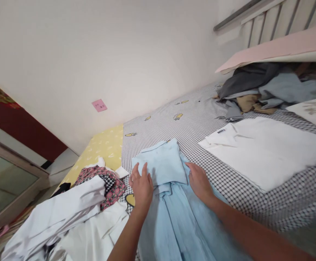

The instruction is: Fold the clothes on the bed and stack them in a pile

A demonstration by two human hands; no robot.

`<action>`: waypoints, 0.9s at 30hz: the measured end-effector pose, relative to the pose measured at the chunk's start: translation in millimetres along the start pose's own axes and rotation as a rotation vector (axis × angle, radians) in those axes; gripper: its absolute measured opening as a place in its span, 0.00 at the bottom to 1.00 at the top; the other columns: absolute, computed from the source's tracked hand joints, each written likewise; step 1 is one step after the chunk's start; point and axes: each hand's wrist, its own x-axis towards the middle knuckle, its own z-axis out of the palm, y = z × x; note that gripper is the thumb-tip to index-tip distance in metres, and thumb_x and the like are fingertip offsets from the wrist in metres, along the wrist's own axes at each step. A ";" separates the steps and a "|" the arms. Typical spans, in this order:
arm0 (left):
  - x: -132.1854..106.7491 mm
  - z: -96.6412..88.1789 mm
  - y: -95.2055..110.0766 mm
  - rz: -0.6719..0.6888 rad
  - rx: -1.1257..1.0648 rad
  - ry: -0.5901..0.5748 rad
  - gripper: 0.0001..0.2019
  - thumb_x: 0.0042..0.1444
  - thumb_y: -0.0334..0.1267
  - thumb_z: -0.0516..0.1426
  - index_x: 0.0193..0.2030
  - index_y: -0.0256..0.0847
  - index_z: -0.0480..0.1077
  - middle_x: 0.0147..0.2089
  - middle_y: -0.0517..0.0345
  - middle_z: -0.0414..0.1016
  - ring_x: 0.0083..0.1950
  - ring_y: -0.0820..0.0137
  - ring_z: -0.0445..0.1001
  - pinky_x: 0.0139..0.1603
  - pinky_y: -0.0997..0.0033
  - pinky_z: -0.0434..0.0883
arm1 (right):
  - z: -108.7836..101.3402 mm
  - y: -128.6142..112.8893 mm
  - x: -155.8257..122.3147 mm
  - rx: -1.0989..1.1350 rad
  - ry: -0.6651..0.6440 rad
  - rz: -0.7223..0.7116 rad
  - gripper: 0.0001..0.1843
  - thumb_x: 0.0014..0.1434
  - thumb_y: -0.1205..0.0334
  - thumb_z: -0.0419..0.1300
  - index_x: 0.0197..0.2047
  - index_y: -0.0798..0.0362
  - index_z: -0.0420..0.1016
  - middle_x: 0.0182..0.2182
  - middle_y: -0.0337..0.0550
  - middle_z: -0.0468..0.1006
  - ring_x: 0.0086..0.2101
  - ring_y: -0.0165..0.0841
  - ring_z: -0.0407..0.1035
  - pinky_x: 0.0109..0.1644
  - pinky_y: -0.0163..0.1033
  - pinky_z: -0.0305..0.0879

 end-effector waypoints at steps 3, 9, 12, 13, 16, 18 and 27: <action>-14.7 22.7 -0.3 0.135 0.224 -0.153 0.24 0.68 0.40 0.48 0.70 0.51 0.63 0.77 0.41 0.51 0.77 0.49 0.50 0.73 0.32 0.48 | -0.9 1.5 1.0 0.074 0.059 -0.008 0.25 0.70 0.61 0.44 0.66 0.57 0.65 0.58 0.55 0.75 0.57 0.42 0.69 0.61 0.49 0.63; -33.7 51.8 -8.2 -0.048 0.362 -0.312 0.28 0.70 0.47 0.43 0.74 0.46 0.55 0.77 0.34 0.48 0.77 0.44 0.48 0.71 0.32 0.52 | -7.4 -11.3 1.0 -0.159 -0.095 -0.062 0.26 0.70 0.55 0.49 0.68 0.47 0.67 0.64 0.51 0.71 0.60 0.44 0.65 0.63 0.52 0.58; -34.4 51.7 -6.1 -0.057 0.356 -0.314 0.28 0.70 0.48 0.43 0.74 0.46 0.55 0.77 0.35 0.47 0.77 0.44 0.49 0.71 0.32 0.51 | -10.7 -16.8 0.9 -0.260 -0.158 -0.043 0.23 0.68 0.56 0.51 0.64 0.45 0.72 0.66 0.50 0.69 0.62 0.45 0.63 0.64 0.53 0.55; -35.0 51.0 -5.5 -0.065 0.343 -0.318 0.28 0.70 0.48 0.43 0.74 0.46 0.55 0.77 0.35 0.47 0.77 0.45 0.49 0.72 0.33 0.51 | -11.3 -17.7 0.6 -0.274 -0.168 -0.037 0.23 0.68 0.56 0.51 0.63 0.45 0.73 0.66 0.49 0.69 0.62 0.44 0.62 0.64 0.53 0.54; -42.0 47.2 -6.8 -0.083 0.286 -0.308 0.28 0.69 0.49 0.44 0.74 0.47 0.56 0.78 0.38 0.49 0.78 0.48 0.48 0.73 0.35 0.49 | -11.2 -18.6 -1.2 -0.285 -0.185 -0.023 0.23 0.68 0.57 0.50 0.64 0.44 0.72 0.65 0.49 0.69 0.63 0.43 0.61 0.63 0.52 0.54; -52.1 42.3 -10.1 -0.070 0.220 -0.300 0.27 0.69 0.48 0.43 0.73 0.47 0.57 0.78 0.41 0.49 0.78 0.51 0.47 0.74 0.37 0.49 | -10.3 -18.7 -1.0 -0.280 -0.201 -0.016 0.24 0.68 0.56 0.50 0.65 0.44 0.71 0.66 0.48 0.68 0.64 0.43 0.60 0.64 0.53 0.54; -146.3 -13.2 -30.1 0.011 -0.286 -0.298 0.28 0.65 0.39 0.51 0.73 0.44 0.57 0.79 0.41 0.43 0.78 0.56 0.48 0.73 0.48 0.57 | -53.4 -12.4 1.3 -0.003 -0.332 0.093 0.31 0.70 0.57 0.44 0.75 0.48 0.54 0.70 0.51 0.62 0.65 0.40 0.60 0.65 0.52 0.59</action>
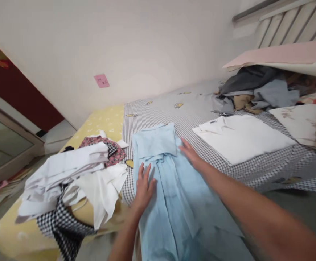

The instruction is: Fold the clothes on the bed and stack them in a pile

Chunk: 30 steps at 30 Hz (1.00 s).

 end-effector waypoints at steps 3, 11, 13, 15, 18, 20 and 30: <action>-62.2 -11.5 -8.0 0.080 0.005 -0.039 0.23 0.67 0.39 0.49 0.68 0.50 0.65 0.78 0.46 0.51 0.77 0.57 0.53 0.73 0.44 0.57 | -14.6 24.4 -61.8 0.068 0.081 -0.146 0.30 0.70 0.60 0.43 0.74 0.48 0.56 0.68 0.50 0.65 0.64 0.38 0.61 0.66 0.49 0.60; -208.2 -23.4 -32.8 0.204 0.107 -0.139 0.17 0.66 0.38 0.52 0.57 0.54 0.75 0.66 0.51 0.73 0.66 0.61 0.72 0.62 0.58 0.75 | -40.7 63.1 -259.2 0.017 -0.376 -0.356 0.19 0.70 0.55 0.50 0.50 0.36 0.83 0.57 0.40 0.79 0.64 0.44 0.63 0.64 0.60 0.64; -225.7 -22.2 -26.3 0.233 0.147 -0.086 0.18 0.66 0.36 0.53 0.59 0.54 0.74 0.66 0.50 0.73 0.65 0.63 0.73 0.60 0.60 0.77 | -50.0 57.6 -280.3 0.039 -0.392 -0.383 0.18 0.70 0.55 0.51 0.50 0.34 0.83 0.56 0.39 0.80 0.64 0.44 0.63 0.64 0.61 0.65; -236.7 -21.4 -15.3 0.260 0.179 -0.083 0.18 0.65 0.35 0.54 0.58 0.54 0.74 0.66 0.51 0.73 0.66 0.61 0.72 0.59 0.59 0.78 | -60.2 49.7 -292.0 0.061 -0.425 -0.427 0.17 0.69 0.56 0.52 0.50 0.33 0.83 0.54 0.39 0.81 0.63 0.44 0.66 0.63 0.60 0.67; -251.5 -20.6 0.5 0.302 0.128 -0.099 0.21 0.64 0.30 0.53 0.60 0.54 0.73 0.62 0.54 0.77 0.65 0.61 0.73 0.59 0.56 0.77 | -72.8 38.4 -301.5 0.117 -0.538 -0.510 0.17 0.68 0.60 0.54 0.51 0.33 0.82 0.50 0.38 0.84 0.53 0.40 0.76 0.62 0.57 0.69; -265.4 -19.2 6.3 0.300 0.027 -0.104 0.24 0.64 0.29 0.53 0.63 0.55 0.69 0.57 0.55 0.81 0.60 0.65 0.77 0.58 0.60 0.77 | -78.2 32.2 -306.1 0.156 -0.600 -0.539 0.18 0.68 0.61 0.54 0.53 0.33 0.80 0.47 0.37 0.85 0.45 0.37 0.80 0.60 0.53 0.72; -302.5 -3.6 -6.6 -0.534 -0.140 0.313 0.11 0.66 0.42 0.53 0.46 0.49 0.77 0.45 0.53 0.81 0.45 0.64 0.81 0.50 0.63 0.78 | -91.6 47.5 -285.9 0.227 -0.151 -0.444 0.21 0.67 0.64 0.54 0.57 0.33 0.75 0.36 0.40 0.84 0.32 0.35 0.78 0.38 0.39 0.75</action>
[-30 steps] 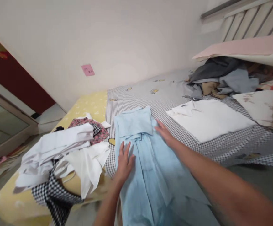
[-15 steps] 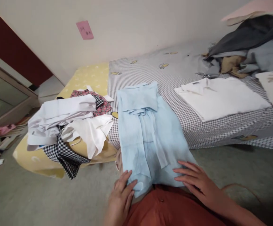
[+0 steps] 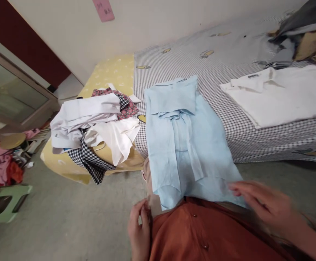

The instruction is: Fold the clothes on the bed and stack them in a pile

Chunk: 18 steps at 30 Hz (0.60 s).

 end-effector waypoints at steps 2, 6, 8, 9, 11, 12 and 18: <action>15.0 4.5 -4.0 0.044 0.025 0.058 0.14 0.67 0.43 0.51 0.51 0.45 0.75 0.49 0.48 0.77 0.45 0.64 0.80 0.48 0.60 0.79 | -5.0 27.7 -0.2 -0.132 0.127 0.053 0.19 0.68 0.64 0.54 0.58 0.36 0.74 0.37 0.42 0.82 0.32 0.35 0.78 0.38 0.40 0.75; 54.2 16.3 -0.2 0.338 0.341 0.096 0.27 0.65 0.38 0.53 0.71 0.45 0.59 0.68 0.36 0.61 0.63 0.53 0.72 0.55 0.49 0.77 | -5.2 77.5 -4.5 -0.642 0.177 0.078 0.22 0.67 0.64 0.53 0.62 0.51 0.70 0.52 0.57 0.77 0.47 0.47 0.77 0.49 0.52 0.75; 73.1 19.9 9.9 0.568 0.552 0.050 0.32 0.64 0.32 0.53 0.74 0.50 0.53 0.74 0.37 0.54 0.74 0.49 0.59 0.65 0.40 0.68 | -0.8 85.3 -4.2 -0.825 0.105 0.074 0.24 0.66 0.68 0.53 0.64 0.53 0.68 0.61 0.63 0.70 0.59 0.54 0.69 0.58 0.61 0.68; 81.6 20.7 16.3 0.695 0.622 0.018 0.33 0.64 0.29 0.52 0.74 0.53 0.52 0.76 0.40 0.52 0.76 0.49 0.53 0.70 0.39 0.61 | 2.0 84.2 -2.5 -0.861 0.083 0.059 0.26 0.66 0.70 0.53 0.65 0.51 0.67 0.65 0.62 0.66 0.63 0.56 0.63 0.61 0.64 0.64; 96.1 20.6 30.1 0.943 0.684 -0.048 0.35 0.63 0.27 0.53 0.74 0.57 0.54 0.78 0.48 0.49 0.79 0.53 0.43 0.76 0.39 0.48 | 7.3 75.0 4.5 -0.852 0.063 -0.025 0.30 0.65 0.73 0.53 0.68 0.45 0.64 0.69 0.57 0.60 0.69 0.55 0.53 0.66 0.68 0.56; 102.1 20.1 36.7 1.051 0.690 -0.077 0.33 0.63 0.28 0.54 0.73 0.59 0.56 0.79 0.52 0.48 0.80 0.55 0.40 0.77 0.40 0.42 | 9.2 68.7 9.5 -0.825 0.047 -0.097 0.32 0.65 0.75 0.53 0.68 0.40 0.63 0.70 0.52 0.60 0.71 0.53 0.48 0.68 0.68 0.53; 126.3 20.8 58.3 1.433 0.655 -0.273 0.14 0.67 0.37 0.54 0.56 0.50 0.74 0.74 0.63 0.61 0.79 0.63 0.44 0.79 0.43 0.31 | 9.6 53.9 45.6 -0.548 -0.238 -0.470 0.25 0.66 0.76 0.53 0.56 0.39 0.76 0.62 0.37 0.75 0.70 0.43 0.51 0.72 0.66 0.44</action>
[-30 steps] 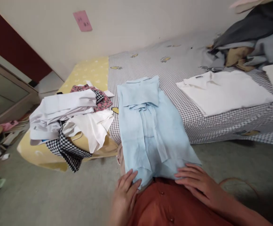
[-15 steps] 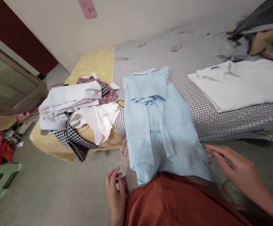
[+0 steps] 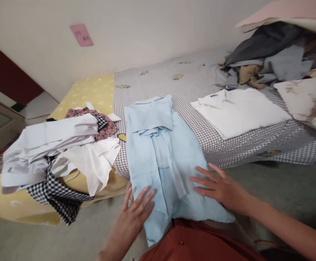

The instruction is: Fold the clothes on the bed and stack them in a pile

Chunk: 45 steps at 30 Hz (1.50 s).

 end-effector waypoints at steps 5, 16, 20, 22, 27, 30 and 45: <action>16.2 11.7 -20.4 -0.115 -0.623 -0.022 0.15 0.60 0.25 0.54 0.47 0.46 0.77 0.57 0.58 0.81 0.62 0.68 0.75 0.78 0.49 0.50 | -1.2 30.4 28.2 0.508 -0.165 0.078 0.18 0.67 0.70 0.52 0.46 0.43 0.82 0.45 0.39 0.85 0.55 0.38 0.74 0.69 0.57 0.57; 102.0 21.4 -104.6 -1.567 -1.720 0.164 0.07 0.52 0.26 0.63 0.39 0.33 0.77 0.36 0.46 0.85 0.35 0.63 0.83 0.44 0.63 0.80 | 5.7 112.3 109.5 1.283 0.191 1.096 0.22 0.50 0.40 0.68 0.39 0.50 0.81 0.35 0.43 0.84 0.38 0.41 0.76 0.45 0.44 0.72; 98.8 16.6 -100.8 -1.592 -1.755 0.183 0.10 0.54 0.31 0.65 0.44 0.34 0.77 0.42 0.44 0.85 0.39 0.63 0.83 0.45 0.63 0.81 | 6.9 116.1 102.3 1.348 0.239 1.128 0.25 0.57 0.36 0.60 0.48 0.44 0.79 0.50 0.44 0.82 0.50 0.45 0.74 0.52 0.48 0.72; 99.2 13.7 -99.0 -1.585 -1.759 0.185 0.13 0.53 0.33 0.66 0.45 0.34 0.78 0.44 0.43 0.85 0.41 0.62 0.83 0.46 0.63 0.80 | 2.7 114.0 100.4 1.408 0.212 1.150 0.28 0.60 0.33 0.55 0.54 0.41 0.76 0.54 0.44 0.80 0.54 0.46 0.73 0.52 0.49 0.73; 108.9 11.7 -106.9 -1.515 -1.664 0.255 0.19 0.46 0.40 0.71 0.45 0.38 0.78 0.44 0.47 0.85 0.41 0.63 0.82 0.45 0.66 0.78 | 5.6 113.3 106.5 1.128 0.216 1.116 0.35 0.53 0.47 0.66 0.63 0.45 0.69 0.54 0.46 0.79 0.52 0.45 0.74 0.56 0.49 0.70; 115.5 14.2 -117.3 -1.489 -1.643 0.311 0.22 0.43 0.42 0.72 0.46 0.40 0.78 0.44 0.51 0.85 0.40 0.66 0.81 0.42 0.69 0.77 | 14.2 119.6 116.8 0.725 0.311 1.082 0.33 0.56 0.51 0.62 0.65 0.48 0.68 0.50 0.49 0.80 0.46 0.45 0.74 0.54 0.52 0.70; 143.4 41.9 -189.7 -1.476 -1.551 0.415 0.18 0.37 0.40 0.73 0.34 0.40 0.75 0.22 0.67 0.76 0.25 0.75 0.72 0.29 0.78 0.67 | 63.5 95.7 169.9 0.014 0.151 0.467 0.25 0.71 0.47 0.48 0.67 0.37 0.67 0.66 0.44 0.70 0.64 0.49 0.61 0.64 0.68 0.53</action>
